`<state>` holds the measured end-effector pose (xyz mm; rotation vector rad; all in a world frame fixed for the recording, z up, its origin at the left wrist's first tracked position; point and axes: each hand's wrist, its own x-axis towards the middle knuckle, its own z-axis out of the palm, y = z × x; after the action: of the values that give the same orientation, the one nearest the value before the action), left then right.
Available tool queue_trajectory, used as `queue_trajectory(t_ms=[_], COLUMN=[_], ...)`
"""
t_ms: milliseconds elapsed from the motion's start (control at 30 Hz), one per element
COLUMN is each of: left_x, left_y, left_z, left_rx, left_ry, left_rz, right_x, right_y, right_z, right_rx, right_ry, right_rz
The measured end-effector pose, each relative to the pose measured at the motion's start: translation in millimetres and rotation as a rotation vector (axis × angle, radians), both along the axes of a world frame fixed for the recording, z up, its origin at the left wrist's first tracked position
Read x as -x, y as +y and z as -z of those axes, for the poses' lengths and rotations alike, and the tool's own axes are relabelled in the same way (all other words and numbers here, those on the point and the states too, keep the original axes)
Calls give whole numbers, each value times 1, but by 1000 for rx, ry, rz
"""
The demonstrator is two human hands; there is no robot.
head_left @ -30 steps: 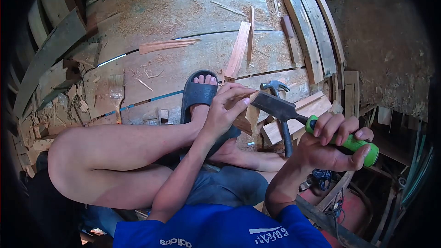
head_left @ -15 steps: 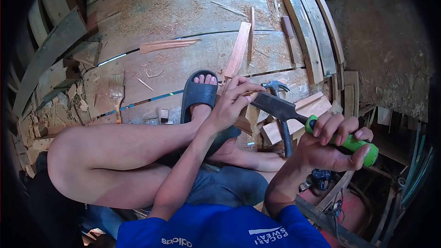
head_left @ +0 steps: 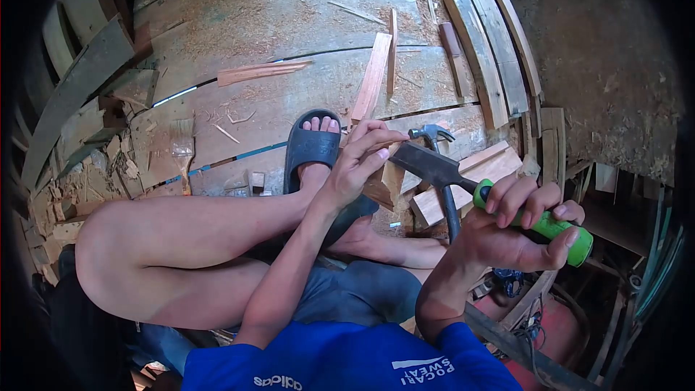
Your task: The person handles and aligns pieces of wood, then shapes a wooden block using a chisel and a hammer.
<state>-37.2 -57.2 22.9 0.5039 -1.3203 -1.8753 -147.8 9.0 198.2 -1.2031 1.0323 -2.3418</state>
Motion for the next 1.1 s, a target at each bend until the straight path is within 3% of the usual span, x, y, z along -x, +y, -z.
queue_trajectory(t_ms=[933, 1100], left_x=[1, -1], left_y=[4, 1], left_z=[-1, -2], left_rx=[23, 49], left_ry=[39, -36], left_rz=[-14, 7], right_x=[-14, -10], right_y=[-22, -27], right_z=[-7, -4], right_rx=[-75, -25], right_ry=[52, -67], right_rz=[107, 83])
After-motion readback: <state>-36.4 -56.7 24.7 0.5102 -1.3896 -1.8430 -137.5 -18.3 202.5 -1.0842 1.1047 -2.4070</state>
